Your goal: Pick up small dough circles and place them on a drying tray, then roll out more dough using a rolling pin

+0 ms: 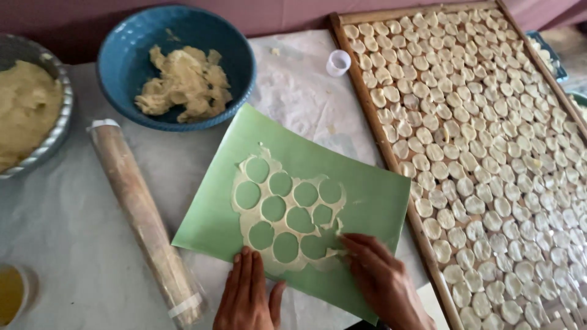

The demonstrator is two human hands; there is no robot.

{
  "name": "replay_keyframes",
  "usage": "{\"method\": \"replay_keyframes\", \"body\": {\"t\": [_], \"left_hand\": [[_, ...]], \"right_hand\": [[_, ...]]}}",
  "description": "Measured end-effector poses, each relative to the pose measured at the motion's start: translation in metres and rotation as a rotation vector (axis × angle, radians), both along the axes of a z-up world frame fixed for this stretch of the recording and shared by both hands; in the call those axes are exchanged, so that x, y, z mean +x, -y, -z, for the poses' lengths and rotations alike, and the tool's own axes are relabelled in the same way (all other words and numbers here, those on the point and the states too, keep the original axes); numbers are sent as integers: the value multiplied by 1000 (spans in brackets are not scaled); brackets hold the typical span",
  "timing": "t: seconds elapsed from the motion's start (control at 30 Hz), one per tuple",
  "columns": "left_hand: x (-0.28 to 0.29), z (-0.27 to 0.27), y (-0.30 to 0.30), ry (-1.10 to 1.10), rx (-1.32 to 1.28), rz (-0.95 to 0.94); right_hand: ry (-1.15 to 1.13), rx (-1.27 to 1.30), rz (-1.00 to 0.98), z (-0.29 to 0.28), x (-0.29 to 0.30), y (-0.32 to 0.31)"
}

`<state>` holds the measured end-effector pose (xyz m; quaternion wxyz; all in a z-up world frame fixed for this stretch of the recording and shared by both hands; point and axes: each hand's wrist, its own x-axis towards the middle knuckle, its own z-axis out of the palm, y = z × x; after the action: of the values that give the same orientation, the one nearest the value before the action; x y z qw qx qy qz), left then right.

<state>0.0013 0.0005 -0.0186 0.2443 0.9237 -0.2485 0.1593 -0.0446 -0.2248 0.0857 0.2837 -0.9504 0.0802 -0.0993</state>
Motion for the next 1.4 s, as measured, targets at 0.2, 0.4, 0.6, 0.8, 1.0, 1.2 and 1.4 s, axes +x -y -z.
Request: {"method": "replay_keyframes", "body": {"t": [0.2, 0.4, 0.6, 0.8, 1.0, 1.2, 1.4], "left_hand": [[-1, 0, -5, -29, 45, -2], [-2, -2, -5, -9, 100, 16], [-3, -11, -2, 5, 94, 23], [1, -25, -7, -135, 33, -38], [23, -82, -17, -174, -139, -117], [51, -106, -22, -60, 24, -183], [44, -107, -19, -141, 114, -319]], "right_hand": [[-16, -263, 227, 9, -19, 15], [-183, -419, 213, 42, -36, -11], [-147, -280, 185, 47, -47, -28], [19, -117, 159, 37, -47, -25], [68, 62, 471, 40, -54, -25], [56, -190, 295, 49, -67, -5], [-24, -237, 168, 80, -93, 10]]}}
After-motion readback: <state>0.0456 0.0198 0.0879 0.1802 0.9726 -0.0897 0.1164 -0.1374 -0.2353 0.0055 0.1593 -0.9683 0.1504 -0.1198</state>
